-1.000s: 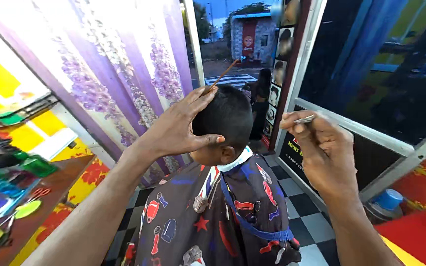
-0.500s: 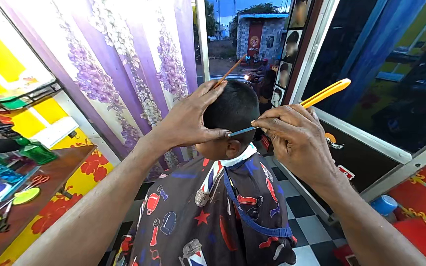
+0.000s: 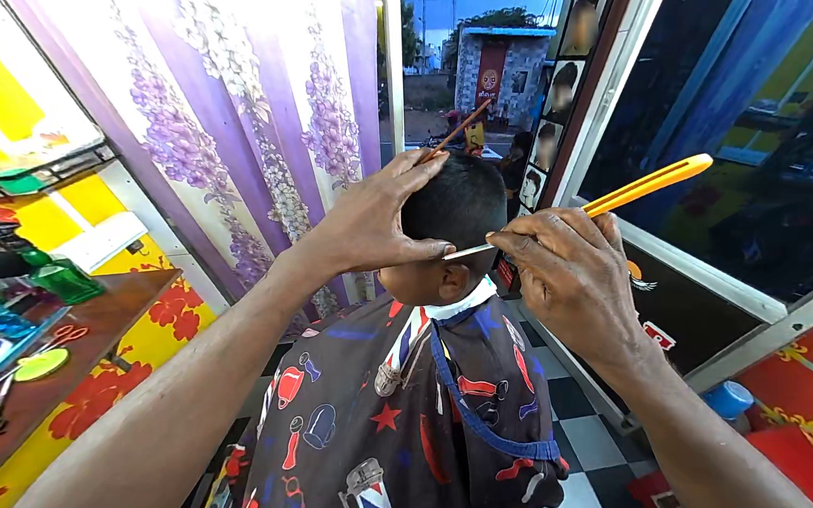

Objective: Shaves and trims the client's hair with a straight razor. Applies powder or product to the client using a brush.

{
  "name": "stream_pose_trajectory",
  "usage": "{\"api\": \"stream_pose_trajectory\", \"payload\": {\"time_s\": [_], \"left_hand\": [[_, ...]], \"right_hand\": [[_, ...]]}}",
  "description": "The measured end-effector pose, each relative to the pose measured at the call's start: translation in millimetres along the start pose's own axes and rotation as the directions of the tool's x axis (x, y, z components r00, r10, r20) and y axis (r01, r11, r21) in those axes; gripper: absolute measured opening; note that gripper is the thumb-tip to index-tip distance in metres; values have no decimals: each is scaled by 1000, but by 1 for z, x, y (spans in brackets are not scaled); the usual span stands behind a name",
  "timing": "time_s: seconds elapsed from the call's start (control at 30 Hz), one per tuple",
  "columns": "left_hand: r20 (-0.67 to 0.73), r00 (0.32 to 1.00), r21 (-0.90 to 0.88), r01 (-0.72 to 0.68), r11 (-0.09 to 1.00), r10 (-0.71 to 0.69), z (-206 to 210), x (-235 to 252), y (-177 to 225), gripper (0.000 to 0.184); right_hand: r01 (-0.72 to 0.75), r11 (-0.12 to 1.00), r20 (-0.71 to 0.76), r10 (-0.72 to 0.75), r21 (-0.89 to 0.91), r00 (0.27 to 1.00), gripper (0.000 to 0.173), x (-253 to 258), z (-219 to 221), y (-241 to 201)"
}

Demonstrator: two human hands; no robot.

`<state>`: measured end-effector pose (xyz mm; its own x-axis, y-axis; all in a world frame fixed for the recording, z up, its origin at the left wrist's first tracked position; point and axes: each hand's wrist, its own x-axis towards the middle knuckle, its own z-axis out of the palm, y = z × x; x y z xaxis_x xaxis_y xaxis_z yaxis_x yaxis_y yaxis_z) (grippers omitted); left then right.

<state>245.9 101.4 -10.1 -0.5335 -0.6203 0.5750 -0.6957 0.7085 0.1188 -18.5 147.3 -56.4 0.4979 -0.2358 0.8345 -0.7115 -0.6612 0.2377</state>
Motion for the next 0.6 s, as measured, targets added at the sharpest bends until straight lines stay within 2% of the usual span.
{"api": "stream_pose_trajectory", "payload": {"time_s": [0.17,0.6], "left_hand": [[-34,999,16,-21,1000,21,3,0,-3,101],[-67,996,48,-48,998,52,3,0,-3,97]], "right_hand": [[26,1000,-40,-26,-12,999,29,-1,1,0],[4,1000,71,-2,-26,997,29,4,-4,1]]}}
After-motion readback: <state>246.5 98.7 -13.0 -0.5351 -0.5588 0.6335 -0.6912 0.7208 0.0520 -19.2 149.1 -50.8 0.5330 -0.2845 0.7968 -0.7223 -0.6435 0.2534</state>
